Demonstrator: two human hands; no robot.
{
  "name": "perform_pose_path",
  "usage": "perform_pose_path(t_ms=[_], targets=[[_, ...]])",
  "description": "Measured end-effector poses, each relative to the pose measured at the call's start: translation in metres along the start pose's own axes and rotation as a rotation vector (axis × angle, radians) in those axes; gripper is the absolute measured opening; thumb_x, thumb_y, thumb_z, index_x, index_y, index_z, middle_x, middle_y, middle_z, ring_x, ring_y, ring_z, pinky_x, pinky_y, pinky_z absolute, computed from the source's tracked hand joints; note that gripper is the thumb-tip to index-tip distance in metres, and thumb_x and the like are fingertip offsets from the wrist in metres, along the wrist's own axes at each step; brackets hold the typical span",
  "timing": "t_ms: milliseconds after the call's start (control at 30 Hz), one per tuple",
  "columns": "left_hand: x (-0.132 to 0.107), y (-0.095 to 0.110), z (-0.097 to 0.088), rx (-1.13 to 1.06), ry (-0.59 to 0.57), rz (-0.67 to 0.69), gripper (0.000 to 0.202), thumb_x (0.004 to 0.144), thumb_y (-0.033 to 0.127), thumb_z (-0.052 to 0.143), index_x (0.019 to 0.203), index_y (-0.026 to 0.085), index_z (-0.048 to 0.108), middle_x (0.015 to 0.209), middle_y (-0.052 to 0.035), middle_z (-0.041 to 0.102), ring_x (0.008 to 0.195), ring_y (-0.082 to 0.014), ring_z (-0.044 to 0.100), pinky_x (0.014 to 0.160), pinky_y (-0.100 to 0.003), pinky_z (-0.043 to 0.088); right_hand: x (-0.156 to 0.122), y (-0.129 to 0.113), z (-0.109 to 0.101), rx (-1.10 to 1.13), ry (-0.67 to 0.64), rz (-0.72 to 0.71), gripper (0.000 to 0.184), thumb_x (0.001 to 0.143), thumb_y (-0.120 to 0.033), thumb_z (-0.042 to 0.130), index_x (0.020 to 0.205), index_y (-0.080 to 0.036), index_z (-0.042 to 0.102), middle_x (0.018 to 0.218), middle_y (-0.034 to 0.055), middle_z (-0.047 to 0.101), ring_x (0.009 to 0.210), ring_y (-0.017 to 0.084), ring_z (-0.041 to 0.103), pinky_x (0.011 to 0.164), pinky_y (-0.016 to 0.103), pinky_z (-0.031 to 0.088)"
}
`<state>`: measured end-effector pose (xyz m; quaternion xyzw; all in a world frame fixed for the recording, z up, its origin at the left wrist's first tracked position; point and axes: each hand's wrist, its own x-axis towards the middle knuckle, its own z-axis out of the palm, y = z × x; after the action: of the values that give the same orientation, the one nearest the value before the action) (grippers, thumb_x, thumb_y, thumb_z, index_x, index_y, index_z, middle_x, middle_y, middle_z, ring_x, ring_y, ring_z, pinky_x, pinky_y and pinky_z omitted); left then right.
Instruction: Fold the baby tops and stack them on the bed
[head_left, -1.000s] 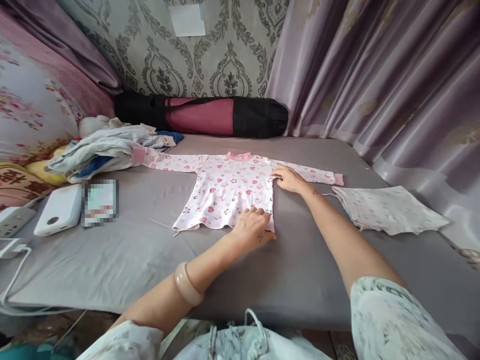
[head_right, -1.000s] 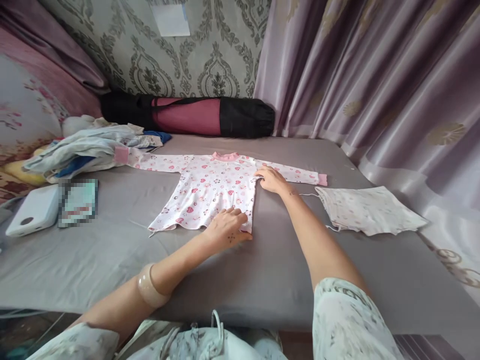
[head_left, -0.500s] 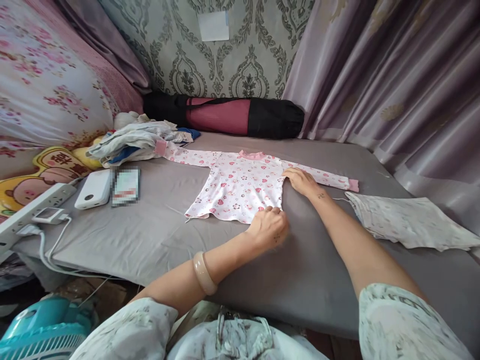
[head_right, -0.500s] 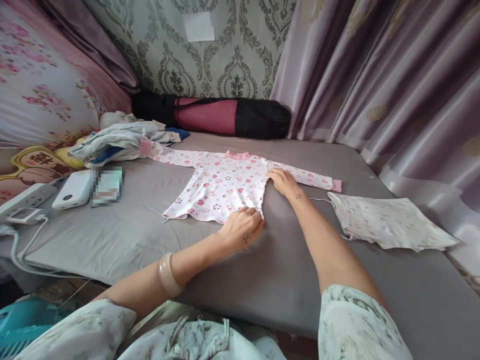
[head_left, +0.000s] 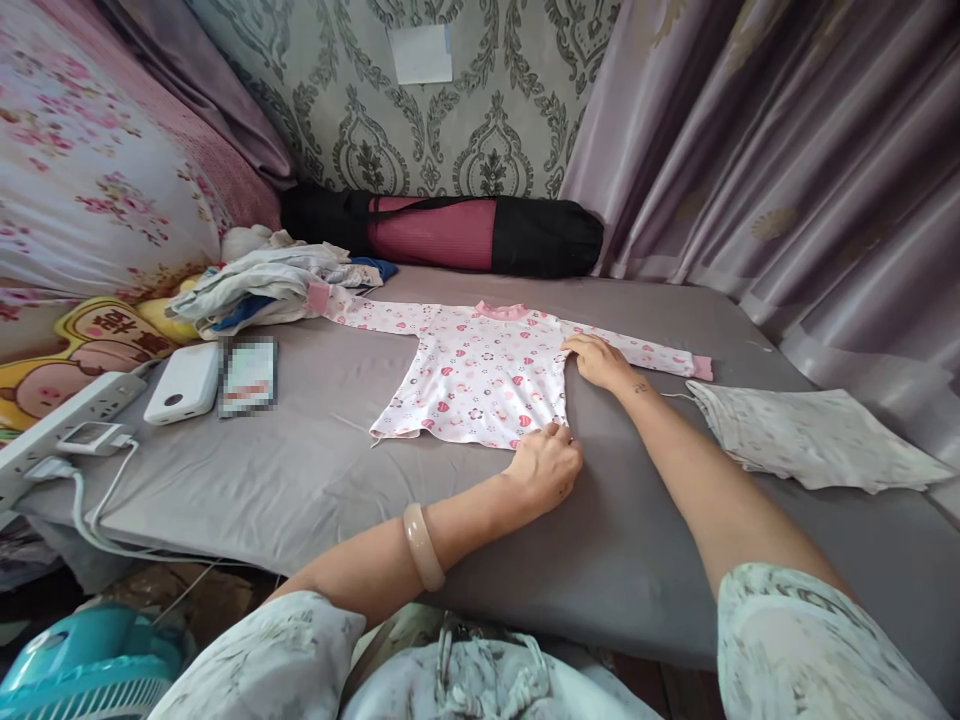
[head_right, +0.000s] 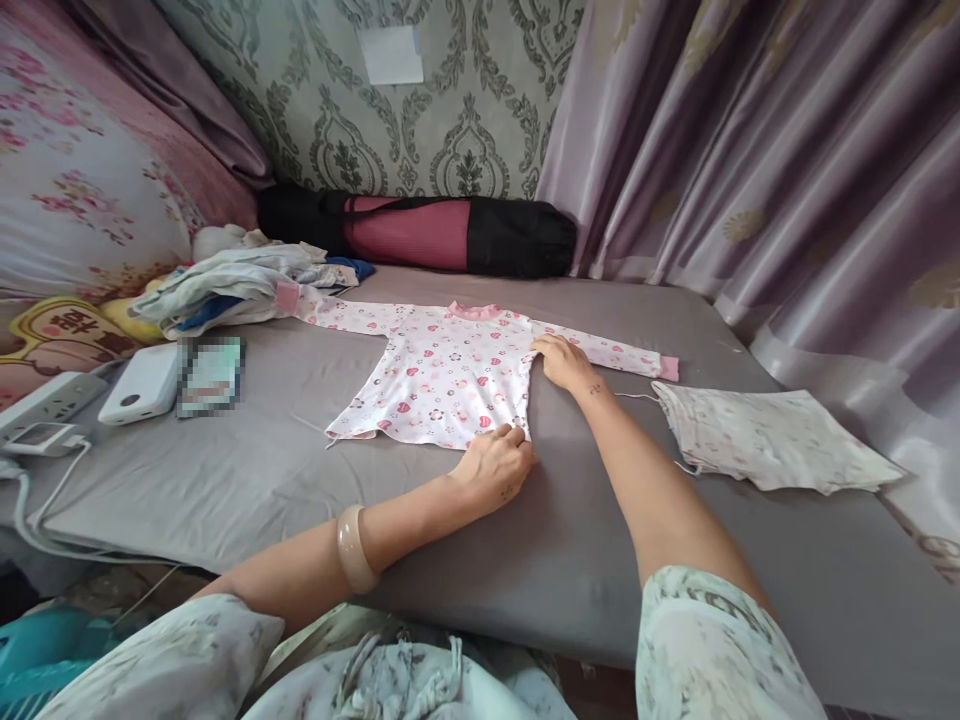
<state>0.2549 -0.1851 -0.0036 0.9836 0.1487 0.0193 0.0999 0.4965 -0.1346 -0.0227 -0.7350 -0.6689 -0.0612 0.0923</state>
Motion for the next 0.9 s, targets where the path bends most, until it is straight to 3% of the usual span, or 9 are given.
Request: perform_pose_path(t_ms=[100,167,300,400,467,533,733,900], targets=[[-0.012,-0.016,-0.01,-0.13,0.08,0.032,0.029,0.099,0.037,0.044,0.102,0.016,0.065,0.103,-0.0105,0.067,0.099,-0.0214,0.064,0.084,-0.031,0.052,-0.005,-0.019,-0.007,-0.016,0.123,0.163,0.04,0.084,-0.008,0.044,0.111,-0.021,0.072,0.112,0.0097,0.07,0.104,0.024,0.06,0.089,0.032,0.045],[-0.028,-0.042,-0.02,-0.203,0.205,-0.043,0.027,0.099,0.035,0.044,0.104,0.018,0.064,0.105,-0.0091,0.068,0.1,-0.0195,0.063,0.087,-0.029,0.05,-0.013,-0.034,-0.012,-0.011,0.176,0.296,0.034,0.09,-0.017,0.041,0.101,-0.02,0.073,0.103,0.0121,0.072,0.095,0.025,0.062,0.08,0.031,0.045],[-0.074,-0.117,-0.036,-0.196,0.349,-0.384,0.024,0.096,0.026,0.043,0.097,0.017,0.065,0.096,-0.0095,0.069,0.093,-0.0194,0.063,0.084,-0.028,0.047,-0.041,-0.059,-0.023,0.06,-0.032,0.423,0.035,0.092,-0.036,0.043,0.076,-0.022,0.07,0.079,0.0105,0.071,0.073,0.022,0.063,0.058,0.028,0.035],[-0.11,-0.166,-0.042,-0.141,0.343,-0.7,0.022,0.092,0.028,0.046,0.093,0.019,0.066,0.093,-0.0083,0.07,0.091,-0.0208,0.064,0.08,-0.028,0.045,-0.064,-0.073,-0.03,0.091,-0.163,0.466,0.039,0.09,-0.045,0.044,0.064,-0.023,0.064,0.069,0.0086,0.068,0.066,0.022,0.062,0.054,0.028,0.03],[-0.126,-0.184,-0.044,-0.182,0.279,-0.853,0.023,0.09,0.032,0.048,0.093,0.02,0.066,0.09,-0.007,0.071,0.089,-0.0215,0.064,0.075,-0.026,0.044,-0.077,-0.081,-0.034,0.105,-0.211,0.508,0.039,0.088,-0.049,0.046,0.061,-0.024,0.06,0.066,0.0071,0.066,0.064,0.022,0.061,0.053,0.028,0.03],[-0.135,-0.19,-0.045,-0.245,0.232,-0.911,0.024,0.088,0.036,0.05,0.091,0.019,0.068,0.086,-0.0066,0.071,0.087,-0.0217,0.065,0.072,-0.026,0.044,-0.087,-0.089,-0.037,0.125,-0.248,0.54,0.038,0.085,-0.051,0.049,0.06,-0.024,0.059,0.063,0.0053,0.064,0.062,0.021,0.06,0.053,0.027,0.03],[-0.13,-0.179,-0.047,-0.545,0.225,-0.886,0.026,0.08,0.042,0.06,0.079,0.016,0.066,0.069,-0.0028,0.065,0.066,-0.0159,0.059,0.057,-0.023,0.038,-0.099,-0.11,-0.038,0.202,-0.299,0.544,0.033,0.079,-0.05,0.057,0.06,-0.023,0.06,0.063,0.003,0.064,0.06,0.018,0.059,0.051,0.025,0.031],[-0.124,-0.188,-0.047,-0.962,0.171,-0.926,0.032,0.075,0.045,0.07,0.068,0.016,0.058,0.047,0.0053,0.043,0.043,-0.007,0.036,0.044,-0.022,0.022,-0.101,-0.112,-0.035,0.368,-0.241,0.594,0.023,0.076,-0.043,0.063,0.066,-0.023,0.059,0.064,-0.0001,0.065,0.059,0.016,0.059,0.052,0.023,0.035]])
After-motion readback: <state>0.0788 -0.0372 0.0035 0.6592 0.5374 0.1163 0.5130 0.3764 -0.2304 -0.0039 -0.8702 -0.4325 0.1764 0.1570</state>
